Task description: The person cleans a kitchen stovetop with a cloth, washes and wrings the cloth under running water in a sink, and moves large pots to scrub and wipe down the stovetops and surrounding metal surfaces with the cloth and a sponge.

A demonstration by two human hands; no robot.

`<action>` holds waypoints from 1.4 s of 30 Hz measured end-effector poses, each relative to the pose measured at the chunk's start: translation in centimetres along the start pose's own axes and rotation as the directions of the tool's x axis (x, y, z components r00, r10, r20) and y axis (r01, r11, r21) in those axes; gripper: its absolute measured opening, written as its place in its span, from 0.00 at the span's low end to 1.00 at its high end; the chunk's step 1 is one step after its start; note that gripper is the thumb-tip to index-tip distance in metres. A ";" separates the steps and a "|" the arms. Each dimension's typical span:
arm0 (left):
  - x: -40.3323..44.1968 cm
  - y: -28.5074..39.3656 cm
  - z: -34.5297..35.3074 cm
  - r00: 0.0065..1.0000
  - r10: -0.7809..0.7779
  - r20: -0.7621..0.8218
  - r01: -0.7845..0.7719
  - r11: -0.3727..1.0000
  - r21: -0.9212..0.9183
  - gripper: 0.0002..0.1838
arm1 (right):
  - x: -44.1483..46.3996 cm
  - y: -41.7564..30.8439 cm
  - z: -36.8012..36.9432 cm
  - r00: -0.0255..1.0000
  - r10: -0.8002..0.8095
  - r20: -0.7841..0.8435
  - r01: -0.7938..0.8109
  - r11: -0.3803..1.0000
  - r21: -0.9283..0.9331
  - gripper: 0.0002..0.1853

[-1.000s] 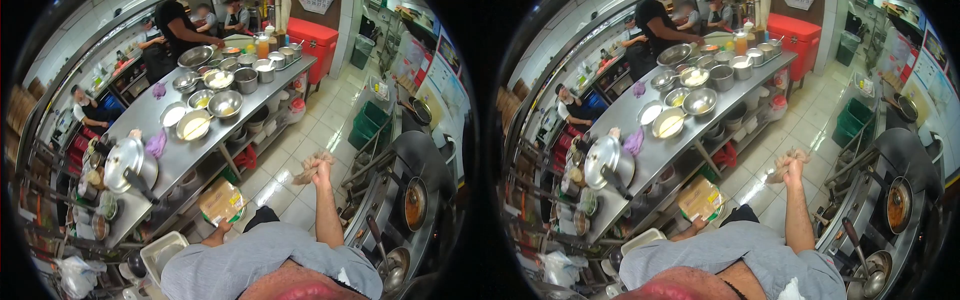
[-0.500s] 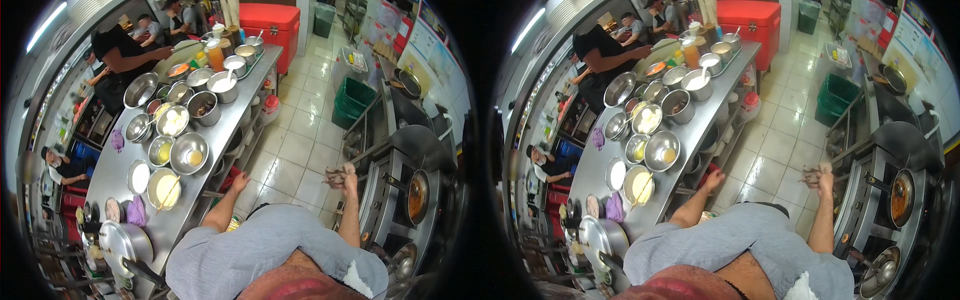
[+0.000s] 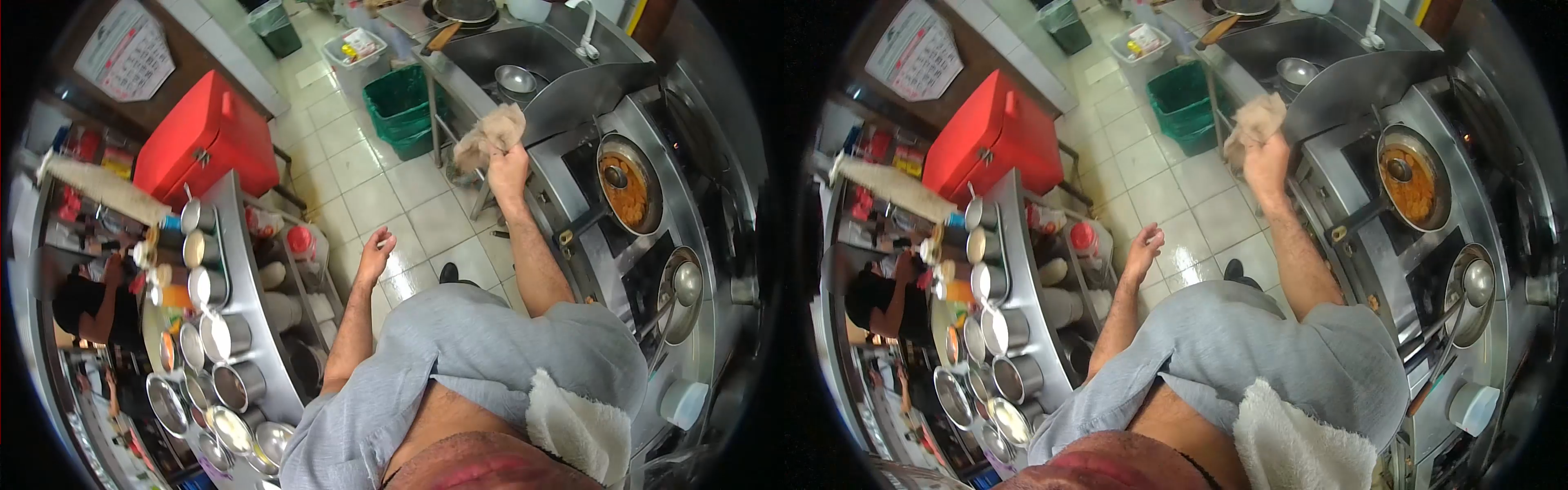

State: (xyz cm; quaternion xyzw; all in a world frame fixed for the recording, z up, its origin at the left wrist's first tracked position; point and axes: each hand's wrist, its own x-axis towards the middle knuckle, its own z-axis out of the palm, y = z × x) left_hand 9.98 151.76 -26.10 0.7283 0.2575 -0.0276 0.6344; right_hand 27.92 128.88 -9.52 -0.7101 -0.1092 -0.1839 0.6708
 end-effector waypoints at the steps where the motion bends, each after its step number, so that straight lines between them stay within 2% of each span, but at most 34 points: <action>1: 2.5 1.4 0.3 1.000 0.003 0.018 -0.003 1.000 0.008 0.30 | 1.6 0.2 0.5 0.994 -0.107 -0.006 0.106 0.992 -0.074 0.13; 2: 5.5 3.1 0.6 0.995 0.101 0.012 -0.102 0.994 0.034 0.31 | 3.5 0.2 1.0 0.994 -0.105 -0.024 0.102 0.991 -0.084 0.13; 3: 7.9 4.3 1.1 0.982 0.190 0.009 -0.190 0.980 0.057 0.31 | 5.1 0.3 1.2 0.952 -0.305 -0.028 0.296 0.941 -0.161 0.12; 4: 9.5 6.2 1.6 0.984 0.176 0.029 -0.178 0.982 0.058 0.31 | 6.2 0.3 1.3 0.874 -0.486 -0.008 0.470 0.849 -0.241 0.12; 6: 13.9 10.8 2.7 0.975 0.218 0.044 -0.217 0.976 -0.020 0.31 | 8.3 0.5 1.5 0.864 -0.503 -0.016 0.479 0.832 -0.279 0.13; 8: 18.7 14.0 4.0 0.961 0.263 0.080 -0.263 0.965 -0.018 0.31 | 9.9 1.5 1.7 0.825 -0.564 -0.027 0.526 0.784 -0.330 0.14; 9: 20.9 15.4 4.6 0.949 0.299 0.101 -0.298 0.954 -0.016 0.31 | 10.4 3.7 1.6 0.864 -0.500 0.058 0.482 0.789 -0.380 0.16; 10: 23.1 16.8 5.2 0.948 0.295 0.120 -0.296 0.955 -0.017 0.31 | 10.7 5.5 2.0 0.868 -0.494 0.051 0.472 0.787 -0.396 0.16; 11: 25.3 18.4 5.8 0.949 0.290 0.127 -0.284 0.957 -0.064 0.32 | 10.9 7.1 2.4 0.960 -0.231 0.160 0.280 0.846 -0.454 0.19; 12: 27.6 19.8 6.5 0.949 0.284 0.135 -0.271 0.956 -0.111 0.33 | 11.0 8.9 2.9 0.969 0.057 0.240 0.081 0.846 -0.527 0.22; 13: 29.9 21.1 7.1 0.946 0.283 0.157 -0.268 0.957 -0.113 0.33 | 10.5 12.2 3.2 0.973 0.064 0.222 0.068 0.839 -0.540 0.22; 15: 34.9 23.6 7.9 0.968 0.191 0.161 -0.110 0.905 -0.410 0.38 | 9.8 18.3 3.9 0.902 0.210 0.377 0.223 0.521 -0.824 0.29; 16: 38.1 24.2 8.2 0.964 0.194 0.182 -0.105 0.907 -0.407 0.38 | 10.3 18.8 4.5 0.909 0.214 0.358 0.208 0.512 -0.833 0.29; 18: 43.5 26.2 8.4 0.936 0.159 0.315 0.091 0.755 -0.650 0.41 | 12.1 19.5 6.1 0.890 0.296 0.348 0.117 0.589 -0.800 0.33; 19: 45.6 27.4 8.4 0.899 0.141 0.414 0.191 0.726 -0.661 0.42 | 13.5 19.2 7.0 0.857 0.358 0.371 0.120 0.562 -0.819 0.37; 20: 47.3 28.3 8.2 0.888 0.134 0.439 0.208 0.735 -0.645 0.42 | 14.5 19.9 8.4 0.863 0.369 0.344 0.094 0.553 -0.828 0.37; 22: 49.8 31.0 8.2 0.744 0.139 0.653 0.350 0.752 -0.559 0.40 | 17.7 21.0 11.1 0.868 0.328 0.374 0.113 0.602 -0.790 0.36; 23: 50.7 31.4 8.0 0.740 0.131 0.660 0.311 0.803 -0.508 0.31 | 19.3 21.3 12.5 0.849 0.356 0.389 0.119 0.589 -0.799 0.34; 24: 52.3 31.4 8.0 0.727 0.125 0.675 0.324 0.804 -0.498 0.31 | 20.8 21.7 14.0 0.853 0.367 0.371 0.103 0.579 -0.809 0.34; 26: 56.0 31.3 8.1 0.690 0.028 0.724 0.313 0.890 -0.333 0.17 | 23.7 23.1 16.9 0.799 0.406 0.443 0.166 0.559 -0.812 0.32; 27: 55.9 32.6 7.1 0.717 0.016 0.697 0.320 0.880 -0.350 0.15 | 24.7 24.5 18.1 0.811 0.370 0.452 0.195 0.558 -0.806 0.31; 29: 58.4 33.3 5.0 0.746 0.020 0.665 0.230 0.930 -0.287 0.12 | 26.7 24.4 20.0 0.818 0.372 0.439 0.170 0.572 -0.802 0.31; 30: 59.2 33.7 4.0 0.717 0.045 0.696 0.257 0.911 -0.324 0.10 | 27.0 23.9 20.3 0.817 0.364 0.447 0.166 0.595 -0.787 0.31; 31: 60.4 33.7 3.2 0.716 0.016 0.698 0.241 0.932 -0.270 0.10 | 27.2 22.9 20.0 0.789 0.421 0.447 0.166 0.555 -0.815 0.31; 32: 60.2 34.5 2.6 0.758 0.031 0.652 0.158 0.960 -0.230 0.10 | 26.3 24.0 18.9 0.797 0.439 0.414 0.133 0.541 -0.830 0.31; 34: 61.4 34.4 1.3 0.773 0.005 0.635 0.143 0.973 -0.182 0.11 | 22.5 26.4 15.4 0.828 0.262 0.496 0.267 0.594 -0.759 0.30; 36: 62.5 34.2 0.3 0.815 -0.030 0.579 0.135 0.981 -0.139 0.11 | 19.3 21.3 11.6 0.820 0.519 0.241 -0.136 0.586 -0.799 0.30; 37: 62.9 34.0 -0.1 0.804 -0.042 0.594 0.141 0.983 -0.121 0.11 | 17.3 19.6 9.7 0.823 0.542 0.170 -0.166 0.515 -0.841 0.30; 38: 63.3 34.0 -0.4 0.840 -0.030 0.541 0.108 0.988 -0.112 0.11 | 15.8 18.8 8.4 0.822 0.560 0.098 -0.196 0.441 -0.876 0.30; 39: 63.6 33.7 -0.7 0.874 -0.017 0.486 0.078 0.991 -0.105 0.13 | 14.8 19.0 8.2 0.817 0.570 0.081 -0.215 0.433 -0.875 0.30; 40: 64.0 33.2 -1.0 0.866 -0.029 0.499 0.087 0.992 -0.093 0.13 | 13.9 19.5 8.0 0.865 0.482 -0.139 -0.342 0.364 -0.866 0.26; 41: 64.6 32.6 -1.2 0.874 0.031 0.485 0.026 0.993 -0.111 0.18 | 13.4 20.0 7.6 0.863 0.366 -0.349 -0.466 0.309 -0.829 0.23; 42: 65.0 32.3 -1.5 0.880 0.095 0.465 -0.038 0.991 -0.131 0.23 | 15.2 19.5 7.7 0.858 0.370 -0.356 -0.474 0.304 -0.826 0.23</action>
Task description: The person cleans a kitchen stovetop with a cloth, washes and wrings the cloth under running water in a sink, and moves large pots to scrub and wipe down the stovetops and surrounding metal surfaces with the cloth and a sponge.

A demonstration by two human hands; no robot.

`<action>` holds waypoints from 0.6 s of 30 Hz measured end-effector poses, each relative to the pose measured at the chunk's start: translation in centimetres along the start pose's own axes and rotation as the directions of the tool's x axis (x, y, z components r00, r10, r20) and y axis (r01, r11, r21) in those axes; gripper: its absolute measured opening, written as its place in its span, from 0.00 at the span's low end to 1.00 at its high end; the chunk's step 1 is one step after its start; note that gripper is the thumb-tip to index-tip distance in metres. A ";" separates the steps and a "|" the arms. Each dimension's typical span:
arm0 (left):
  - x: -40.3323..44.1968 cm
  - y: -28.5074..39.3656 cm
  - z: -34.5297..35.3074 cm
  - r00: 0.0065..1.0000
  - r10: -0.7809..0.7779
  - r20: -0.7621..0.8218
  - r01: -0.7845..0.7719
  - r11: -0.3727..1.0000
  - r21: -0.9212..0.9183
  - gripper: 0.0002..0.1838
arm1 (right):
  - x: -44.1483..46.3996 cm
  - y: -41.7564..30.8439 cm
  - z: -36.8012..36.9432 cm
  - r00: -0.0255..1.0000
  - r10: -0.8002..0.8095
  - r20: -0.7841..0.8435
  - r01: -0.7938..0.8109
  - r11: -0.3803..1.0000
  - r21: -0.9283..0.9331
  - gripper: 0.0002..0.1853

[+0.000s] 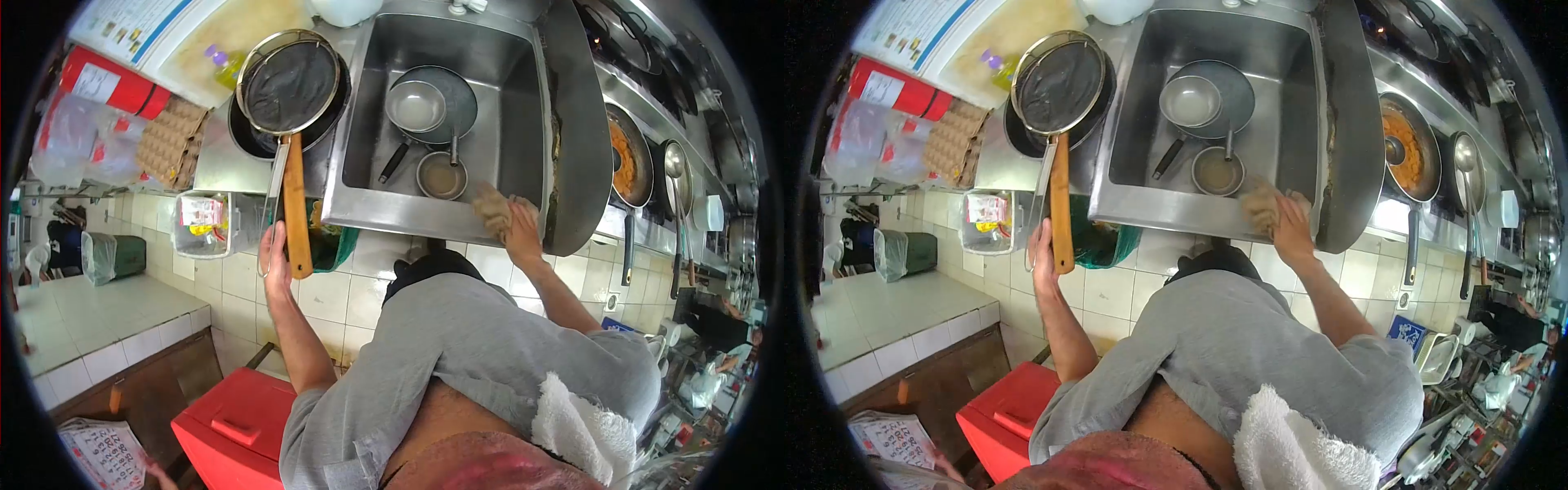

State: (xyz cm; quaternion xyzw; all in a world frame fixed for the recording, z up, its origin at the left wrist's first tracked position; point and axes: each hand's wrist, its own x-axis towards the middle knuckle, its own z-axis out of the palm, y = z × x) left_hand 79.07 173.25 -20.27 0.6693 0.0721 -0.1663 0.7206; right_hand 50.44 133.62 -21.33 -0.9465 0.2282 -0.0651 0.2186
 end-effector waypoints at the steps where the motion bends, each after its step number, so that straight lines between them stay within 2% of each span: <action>1: -0.1 0.1 -0.5 1.000 -0.005 0.003 0.005 1.000 0.003 0.23 | 2.6 -2.2 -1.4 0.991 0.099 0.086 -0.100 0.995 0.009 0.18; 2: -0.5 0.4 -0.9 1.000 0.018 -0.018 -0.017 0.999 0.048 0.25 | 5.1 -3.0 -2.2 0.966 0.192 0.172 -0.197 0.980 0.011 0.15; 4: -1.3 2.6 -2.3 0.997 0.034 -0.072 -0.018 0.979 0.204 0.29 | 9.2 1.0 3.0 0.957 0.280 -0.074 -0.238 0.906 0.350 0.11; 5: -2.0 4.6 -3.3 0.994 0.027 -0.108 0.007 0.951 0.310 0.30 | 11.9 1.7 3.1 0.946 0.311 -0.093 -0.264 0.903 0.339 0.12; 6: -2.4 6.6 -4.3 0.982 0.122 -0.147 -0.056 0.918 0.392 0.29 | 14.9 2.2 3.2 0.932 0.343 -0.114 -0.289 0.898 0.332 0.14; 8: -3.7 11.6 -4.3 0.939 0.302 -0.162 -0.176 0.830 0.529 0.27 | 21.1 4.3 3.6 0.915 0.303 -0.265 -0.153 0.870 0.469 0.17; 9: -4.3 14.6 -3.2 0.914 0.381 -0.139 -0.237 0.780 0.579 0.25 | 23.8 4.2 2.2 0.923 0.304 -0.235 -0.147 0.844 0.515 0.20; 10: -4.4 17.0 -1.6 0.882 0.464 -0.080 -0.331 0.730 0.598 0.24 | 26.5 3.6 0.1 0.931 0.303 -0.204 -0.143 0.817 0.559 0.23; 12: -4.6 21.0 4.3 0.842 0.538 0.047 -0.461 0.671 0.581 0.24 | 31.8 3.1 -2.9 0.878 0.469 -0.095 -0.332 0.740 0.585 0.28; 13: -4.1 21.9 7.1 0.836 0.546 0.054 -0.471 0.663 0.582 0.24 | 34.3 3.2 -3.9 0.881 0.463 -0.092 -0.328 0.740 0.587 0.29; 15: -2.9 23.3 12.8 0.830 0.434 0.351 -0.558 0.637 0.532 0.23 | 40.0 5.3 -4.3 0.883 0.460 -0.095 -0.317 0.733 0.601 0.31; 16: -2.5 23.9 15.8 0.845 0.323 0.427 -0.529 0.628 0.571 0.24 | 43.4 7.3 -3.0 0.898 0.420 -0.131 -0.248 0.729 0.638 0.29; 17: -1.6 24.1 18.8 0.771 0.283 0.570 -0.621 0.533 0.574 0.25 | 45.8 8.7 -2.4 0.908 0.382 -0.170 -0.177 0.721 0.670 0.29; 18: -0.8 23.8 21.7 0.744 0.229 0.627 -0.643 0.500 0.580 0.26 | 47.2 8.8 -2.8 0.906 0.385 -0.177 -0.172 0.715 0.678 0.29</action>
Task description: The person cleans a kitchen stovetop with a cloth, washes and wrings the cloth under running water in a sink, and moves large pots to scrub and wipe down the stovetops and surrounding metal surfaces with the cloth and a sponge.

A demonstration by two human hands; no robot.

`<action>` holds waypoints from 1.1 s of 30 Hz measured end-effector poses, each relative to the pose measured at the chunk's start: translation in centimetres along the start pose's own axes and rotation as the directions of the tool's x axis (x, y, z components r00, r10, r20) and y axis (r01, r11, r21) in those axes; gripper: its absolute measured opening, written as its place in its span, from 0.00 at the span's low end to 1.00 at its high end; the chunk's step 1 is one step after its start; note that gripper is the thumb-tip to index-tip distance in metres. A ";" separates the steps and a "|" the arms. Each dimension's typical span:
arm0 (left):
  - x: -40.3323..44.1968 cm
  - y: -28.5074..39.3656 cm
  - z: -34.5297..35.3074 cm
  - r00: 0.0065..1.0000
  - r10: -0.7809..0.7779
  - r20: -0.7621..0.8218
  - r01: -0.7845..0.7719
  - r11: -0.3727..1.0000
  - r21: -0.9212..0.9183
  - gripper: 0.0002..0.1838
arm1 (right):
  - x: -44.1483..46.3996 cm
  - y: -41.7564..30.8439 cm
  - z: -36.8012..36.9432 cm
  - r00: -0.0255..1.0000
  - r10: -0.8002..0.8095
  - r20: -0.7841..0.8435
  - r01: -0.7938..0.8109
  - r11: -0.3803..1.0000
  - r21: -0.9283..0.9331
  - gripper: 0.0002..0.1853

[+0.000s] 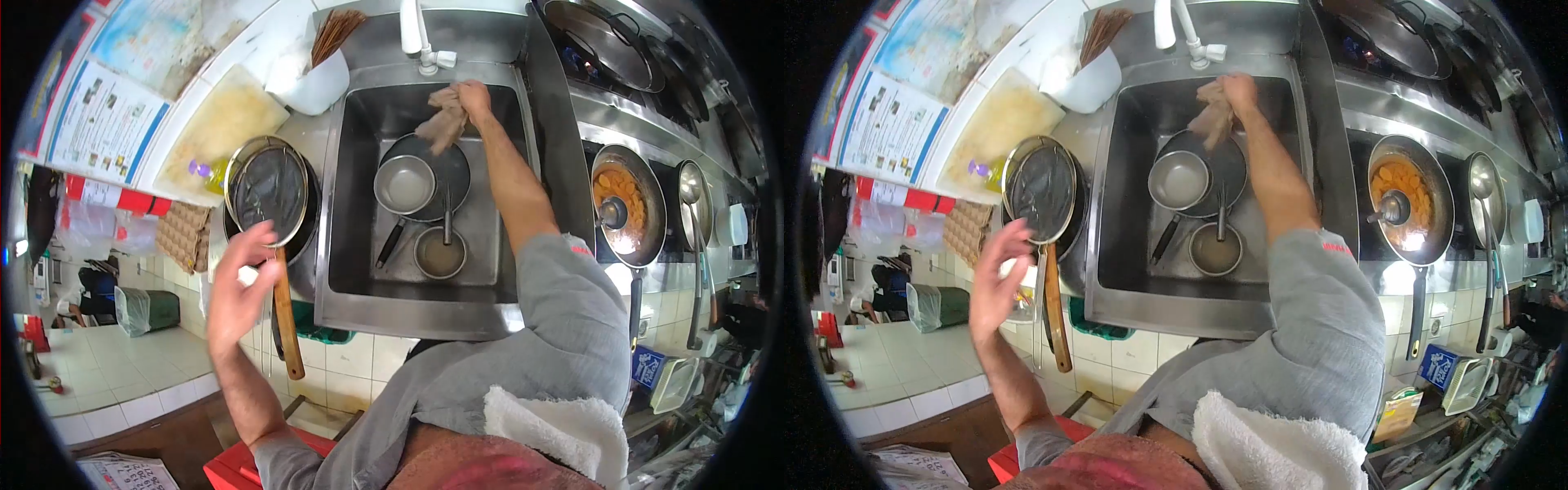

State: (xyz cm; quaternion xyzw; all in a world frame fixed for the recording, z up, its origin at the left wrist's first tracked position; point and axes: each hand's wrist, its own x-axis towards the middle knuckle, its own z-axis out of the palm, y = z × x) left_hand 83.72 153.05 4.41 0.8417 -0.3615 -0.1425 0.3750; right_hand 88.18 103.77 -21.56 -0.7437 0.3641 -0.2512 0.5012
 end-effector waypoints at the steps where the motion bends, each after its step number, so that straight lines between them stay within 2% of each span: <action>1: 2.2 1.1 1.5 0.995 0.056 0.080 -0.062 0.996 0.066 0.25 | 1.0 -0.9 0.3 0.998 0.023 -0.050 -0.024 1.000 -0.013 0.28; 3: 6.5 1.4 4.5 0.976 0.089 0.197 -0.105 0.992 0.074 0.25 | 3.9 -1.2 1.4 0.991 0.053 -0.126 -0.055 0.998 -0.016 0.27; 5: 10.3 1.0 7.6 0.954 0.136 0.268 -0.166 0.982 0.091 0.25 | 7.7 0.2 2.6 0.977 0.143 -0.160 -0.118 0.981 0.156 0.32; 6: 12.0 1.1 8.9 0.940 0.154 0.306 -0.196 0.974 0.111 0.25 | 6.9 -1.4 1.3 0.987 0.161 -0.001 -0.153 0.941 0.302 0.33; 8: 15.1 0.8 11.5 0.926 0.151 0.347 -0.185 0.981 0.065 0.26 | 11.8 2.3 3.7 0.985 0.142 0.096 -0.167 0.919 0.356 0.32; 9: 16.7 0.5 12.6 0.916 0.129 0.379 -0.149 0.989 0.022 0.26 | 12.3 2.1 3.6 0.987 0.141 0.083 -0.162 0.918 0.361 0.32; 11: 20.0 -0.2 14.5 0.907 0.162 0.388 -0.188 0.982 0.030 0.26 | 11.9 1.4 3.4 0.968 0.162 0.192 -0.232 0.873 0.430 0.28; 12: 21.6 -0.4 15.4 0.900 0.183 0.395 -0.214 0.976 0.034 0.27 | 10.9 0.5 2.5 0.968 0.166 0.191 -0.234 0.871 0.431 0.28; 14: 24.1 -0.3 16.5 0.911 0.168 0.378 -0.187 0.982 0.015 0.28 | 8.8 -1.9 0.8 0.944 0.061 0.324 -0.244 0.791 0.561 0.25; 15: 25.3 -0.1 17.0 0.915 0.145 0.376 -0.169 0.985 0.032 0.28 | 10.9 0.1 2.0 0.972 0.073 0.222 -0.166 0.884 0.436 0.28; 16: 26.2 -0.3 17.5 0.918 0.141 0.370 -0.164 0.986 0.032 0.28 | 10.2 -0.7 1.6 0.971 0.069 0.229 -0.166 0.885 0.434 0.28; 18: 28.0 -1.0 18.6 0.926 0.160 0.343 -0.172 0.985 0.005 0.27 | 8.8 -2.0 0.5 0.979 0.018 0.204 -0.075 0.958 0.277 0.32; 22: 30.2 -1.3 19.7 0.927 0.131 0.352 -0.101 0.990 -0.102 0.28 | 9.8 -0.8 1.5 0.986 -0.062 0.155 0.023 0.970 0.242 0.38; 23: 30.4 -1.2 19.8 0.931 0.041 0.363 0.028 0.983 -0.184 0.28 | 9.7 -0.7 1.7 0.986 -0.062 0.153 0.023 0.971 0.240 0.38; 24: 30.4 -0.9 19.9 0.923 -0.048 0.382 0.158 0.952 -0.263 0.29 | 8.2 -2.2 1.5 1.000 -0.017 0.006 0.017 0.996 0.083 0.38; 25: 30.1 -0.4 19.9 0.928 -0.068 0.368 0.187 0.935 -0.300 0.29 | 6.5 -3.4 1.6 0.989 0.003 -0.146 -0.013 0.997 -0.074 0.39; 26: 30.4 -0.8 20.4 0.926 -0.065 0.371 0.188 0.933 -0.306 0.29 | 4.6 -4.0 2.2 0.989 0.003 -0.147 -0.015 0.997 -0.081 0.39; 28: 31.8 -3.5 22.8 0.978 0.021 0.207 0.070 0.904 -0.422 0.27 | 1.4 -5.0 2.9 0.979 0.029 -0.202 -0.056 0.990 -0.131 0.38; 29: 32.5 -5.0 24.1 0.985 0.069 0.157 0.004 0.905 -0.425 0.28 | 1.1 -3.9 3.0 0.978 -0.198 -0.065 0.186 0.970 -0.158 0.26; 30: 32.2 -5.0 24.2 0.985 0.070 0.157 0.005 0.901 -0.435 0.28 | 0.8 -4.1 2.8 0.978 -0.199 -0.063 0.186 0.968 -0.169 0.26; 31: 31.6 -5.1 24.4 0.978 0.142 0.155 -0.072 0.917 -0.392 0.28 | 0.4 -4.1 2.7 0.984 -0.119 0.131 0.118 0.993 0.017 0.21; 32: 31.0 -5.3 24.7 0.965 0.212 0.157 -0.147 0.926 -0.347 0.29 | -0.2 -4.0 2.5 0.941 -0.068 0.332 0.005 0.982 0.187 0.17; 33: 31.1 -6.5 25.8 0.985 0.075 0.154 -0.009 0.922 -0.386 0.28 | -0.6 -3.9 2.4 0.940 -0.060 0.336 -0.002 0.984 0.180 0.17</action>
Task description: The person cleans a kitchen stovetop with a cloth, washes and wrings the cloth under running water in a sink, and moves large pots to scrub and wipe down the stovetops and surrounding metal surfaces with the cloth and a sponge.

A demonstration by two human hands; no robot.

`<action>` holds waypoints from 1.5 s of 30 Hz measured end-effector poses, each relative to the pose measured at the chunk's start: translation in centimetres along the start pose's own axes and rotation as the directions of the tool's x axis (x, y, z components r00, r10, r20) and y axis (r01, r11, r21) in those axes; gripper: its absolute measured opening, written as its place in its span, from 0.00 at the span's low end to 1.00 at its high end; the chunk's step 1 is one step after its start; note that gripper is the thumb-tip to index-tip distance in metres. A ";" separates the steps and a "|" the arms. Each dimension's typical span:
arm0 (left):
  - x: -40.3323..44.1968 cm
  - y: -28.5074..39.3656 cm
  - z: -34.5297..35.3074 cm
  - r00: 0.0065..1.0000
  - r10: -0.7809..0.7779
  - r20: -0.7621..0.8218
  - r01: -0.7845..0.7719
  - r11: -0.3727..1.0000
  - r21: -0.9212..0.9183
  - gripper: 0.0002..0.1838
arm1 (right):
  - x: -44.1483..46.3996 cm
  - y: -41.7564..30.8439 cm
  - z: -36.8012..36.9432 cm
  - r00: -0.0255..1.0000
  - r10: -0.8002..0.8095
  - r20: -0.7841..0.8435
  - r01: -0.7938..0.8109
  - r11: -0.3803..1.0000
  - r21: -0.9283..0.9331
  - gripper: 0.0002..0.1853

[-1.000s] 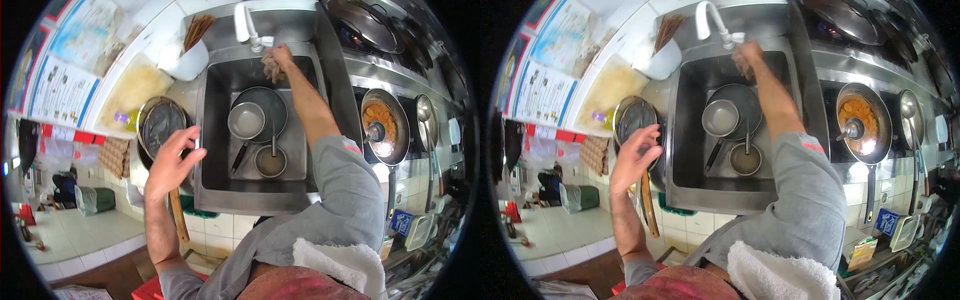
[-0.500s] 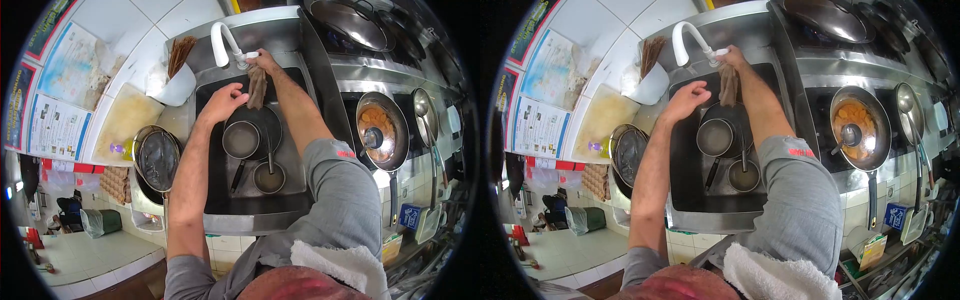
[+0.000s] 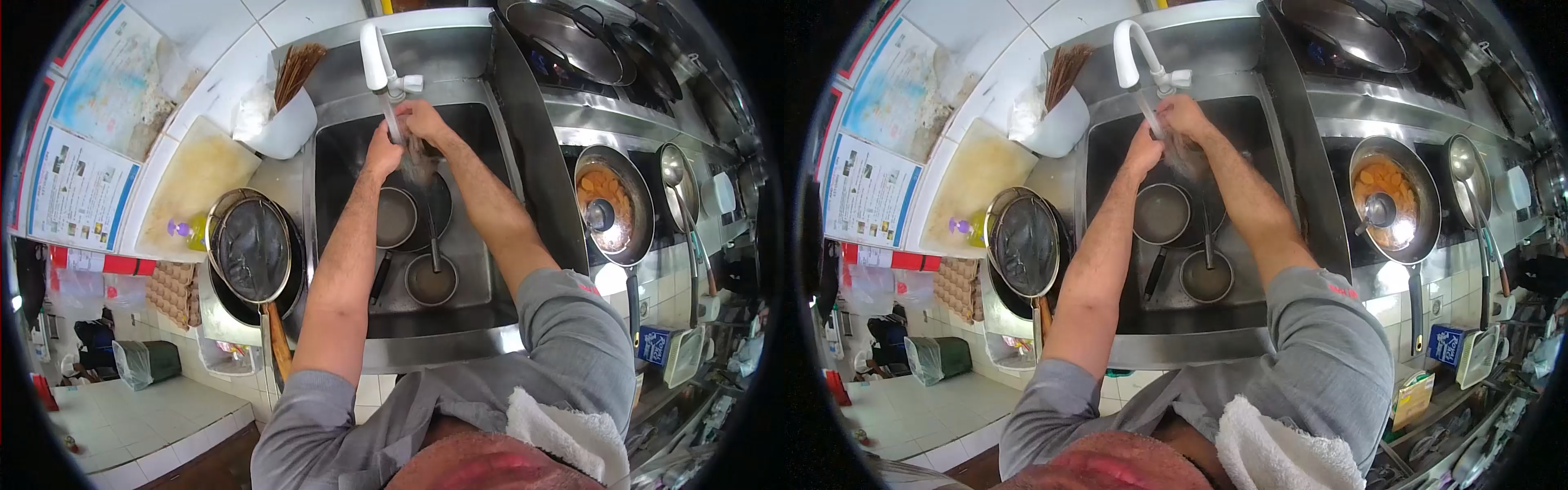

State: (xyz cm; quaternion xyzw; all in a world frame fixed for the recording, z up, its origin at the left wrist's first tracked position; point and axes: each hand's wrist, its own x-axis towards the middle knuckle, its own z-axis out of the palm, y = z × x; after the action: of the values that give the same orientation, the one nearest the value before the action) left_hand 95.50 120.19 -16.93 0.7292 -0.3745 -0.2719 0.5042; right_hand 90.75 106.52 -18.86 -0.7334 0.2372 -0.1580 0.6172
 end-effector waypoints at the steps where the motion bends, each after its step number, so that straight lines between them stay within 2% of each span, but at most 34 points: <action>1: 0.1 -1.2 0.3 1.000 -0.007 0.002 0.007 1.000 -0.005 0.28 | -0.4 0.1 0.0 0.999 -0.042 0.009 0.042 0.998 0.039 0.14; 3: -0.1 -2.2 0.3 0.986 -0.010 -0.164 0.033 0.990 0.135 0.24 | -1.1 -0.2 -0.1 0.991 -0.132 0.016 0.129 0.984 0.124 0.09; 4: -0.2 -1.9 -0.2 0.987 -0.009 -0.161 0.031 0.991 0.134 0.24 | -2.4 -0.7 -0.2 0.990 -0.143 -0.010 0.143 0.980 0.140 0.07; 5: -0.3 -1.7 -0.9 0.994 -0.101 -0.051 0.093 0.985 -0.146 0.21 | -2.8 -0.4 -0.4 0.990 -0.142 -0.016 0.143 0.980 0.138 0.07; 6: -0.5 -1.4 -1.2 0.984 -0.159 0.082 0.179 0.898 -0.402 0.18 | -3.3 0.3 -0.5 0.988 -0.116 -0.099 0.139 0.952 0.273 0.07; 7: -0.8 -1.1 -1.0 0.984 -0.158 0.085 0.178 0.901 -0.396 0.18 | -3.4 0.9 -0.7 0.981 -0.083 -0.176 0.148 0.902 0.404 0.07; 8: -1.1 -0.8 -0.9 0.992 -0.117 0.056 0.126 0.770 -0.626 0.16 | -4.0 1.7 -0.6 0.989 0.117 -0.092 -0.017 0.703 0.711 0.07; 9: -1.2 -0.6 -0.7 0.996 -0.086 0.018 0.065 0.584 -0.809 0.14 | -4.4 2.3 0.4 0.989 0.116 -0.094 -0.013 0.697 0.717 0.07; 10: -0.6 -2.0 -0.2 0.993 -0.110 -0.048 0.021 0.557 -0.830 0.11 | -4.6 2.8 2.1 0.985 0.108 -0.133 0.012 0.730 0.684 0.09; 11: -0.2 -3.6 0.3 0.993 -0.111 -0.049 0.022 0.560 -0.828 0.11 | -4.8 3.3 3.8 0.981 0.100 -0.168 0.033 0.763 0.646 0.11; 13: 0.4 -6.9 1.3 0.932 -0.320 -0.170 0.034 0.543 -0.839 0.11 | -7.5 0.5 6.8 0.945 0.051 -0.322 0.028 0.971 0.237 0.16; 14: 0.9 -8.7 1.5 0.946 -0.312 -0.090 0.102 0.548 -0.831 0.17 | -7.5 0.7 8.1 0.880 -0.144 -0.452 0.152 0.988 -0.018 0.17; 15: 0.6 -7.7 2.0 0.945 -0.316 -0.086 0.108 0.549 -0.829 0.17 | -7.4 1.0 8.8 0.827 -0.210 -0.521 0.178 0.978 -0.112 0.16; 17: -0.5 -4.6 3.0 0.903 -0.364 -0.228 0.102 0.696 -0.710 0.22 | -7.2 1.1 7.2 0.877 -0.035 -0.479 0.003 0.998 -0.067 0.16; 18: 0.5 -5.6 2.8 0.943 -0.281 -0.181 0.121 0.791 -0.600 0.22 | -6.3 2.6 6.1 0.855 0.024 -0.518 -0.032 0.999 -0.007 0.16; 20: 0.6 -3.5 3.0 0.943 -0.272 -0.191 0.124 0.822 -0.556 0.21 | -3.8 8.9 4.6 0.804 0.167 -0.570 -0.078 0.981 0.177 0.14; 21: 0.6 -2.7 3.4 0.944 -0.262 -0.199 0.127 0.849 -0.513 0.20 | -4.1 11.2 4.6 0.814 0.274 -0.512 -0.070 0.921 0.382 0.13; 22: 0.8 -2.4 3.8 0.965 -0.246 -0.094 0.127 0.748 -0.651 0.13 | -4.5 12.2 4.4 0.825 0.364 -0.433 -0.064 0.821 0.568 0.13; 23: 0.8 -2.2 3.7 0.966 -0.241 -0.096 0.121 0.747 -0.654 0.13 | -4.2 12.9 3.8 0.827 0.358 -0.435 -0.060 0.824 0.564 0.13; 24: 0.5 -1.5 3.7 0.976 -0.206 -0.065 0.118 0.760 -0.639 0.10 | -3.7 13.3 3.1 0.796 0.267 -0.543 -0.096 0.942 0.322 0.14; 25: 0.4 -1.5 3.6 0.984 -0.174 -0.033 0.116 0.774 -0.623 0.07 | -3.2 13.5 2.4 0.769 0.151 -0.622 -0.145 0.988 0.060 0.15; 26: 0.4 -1.4 3.6 0.984 -0.162 -0.068 0.087 0.786 -0.612 0.03 | -1.7 13.4 1.3 0.783 0.078 -0.617 -0.020 0.995 0.100 0.18; 28: -0.9 0.0 3.3 0.974 -0.206 -0.091 0.118 0.809 -0.575 0.04 | -0.3 7.8 -1.1 0.711 -0.214 -0.670 0.021 0.959 -0.284 0.21; 30: -1.5 0.0 3.0 0.963 -0.243 -0.117 0.145 0.831 -0.537 0.05 | 2.2 4.0 -2.8 0.766 -0.285 -0.576 0.111 0.942 -0.318 0.26; 31: -1.5 -0.5 2.7 0.966 -0.243 -0.090 0.179 0.878 -0.444 0.05 | 3.3 2.9 -3.4 0.765 -0.288 -0.576 0.117 0.942 -0.315 0.26; 32: -1.2 -1.1 2.3 0.967 -0.244 -0.067 0.207 0.915 -0.345 0.06 | 4.3 1.9 -3.9 0.841 -0.251 -0.480 0.094 0.940 -0.327 0.26; 34: -1.3 -0.8 1.9 0.968 -0.248 -0.041 0.211 0.890 -0.405 0.07 | 5.3 0.9 -4.1 0.932 -0.153 -0.329 0.050 0.952 -0.302 0.26; 35: -1.3 -0.6 1.6 0.967 -0.253 -0.007 0.221 0.856 -0.468 0.08 | 5.5 0.7 -4.2 0.933 -0.158 -0.322 0.058 0.953 -0.298 0.26; 37: -1.4 0.1 0.8 0.977 -0.211 -0.041 0.177 0.897 -0.405 0.07 | 6.6 1.3 -4.7 0.941 -0.154 -0.301 0.055 0.948 -0.313 0.27; 39: -1.5 0.4 0.3 0.970 -0.243 0.011 0.217 0.846 -0.486 0.09 | 7.2 1.7 -4.4 0.931 -0.158 -0.330 0.039 0.939 -0.341 0.28; 41: -1.4 0.6 0.3 0.966 -0.259 0.011 0.230 0.837 -0.497 0.09 | 7.4 1.7 -4.5 0.949 -0.054 -0.310 -0.008 0.981 -0.193 0.28; 42: -1.3 0.6 0.4 0.963 -0.270 0.017 0.241 0.830 -0.503 0.09 | 8.7 3.2 -4.6 0.939 -0.122 -0.320 0.032 0.962 -0.270 0.28; 43: -1.1 0.3 0.6 0.963 -0.271 0.016 0.241 0.827 -0.507 0.09 | 9.1 3.5 -4.5 0.940 -0.121 -0.318 0.032 0.961 -0.274 0.28; 45: -0.8 0.0 0.8 0.961 -0.277 -0.005 0.256 0.895 -0.364 0.10 | 9.7 4.0 -4.6 0.928 -0.128 -0.351 0.019 0.954 -0.298 0.28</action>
State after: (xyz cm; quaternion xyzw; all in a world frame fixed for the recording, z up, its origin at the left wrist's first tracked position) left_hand 94.42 120.44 -17.21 0.6761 -0.2003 -0.3817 0.5975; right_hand 95.85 96.97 -22.54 -0.7817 0.3407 -0.2788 0.4418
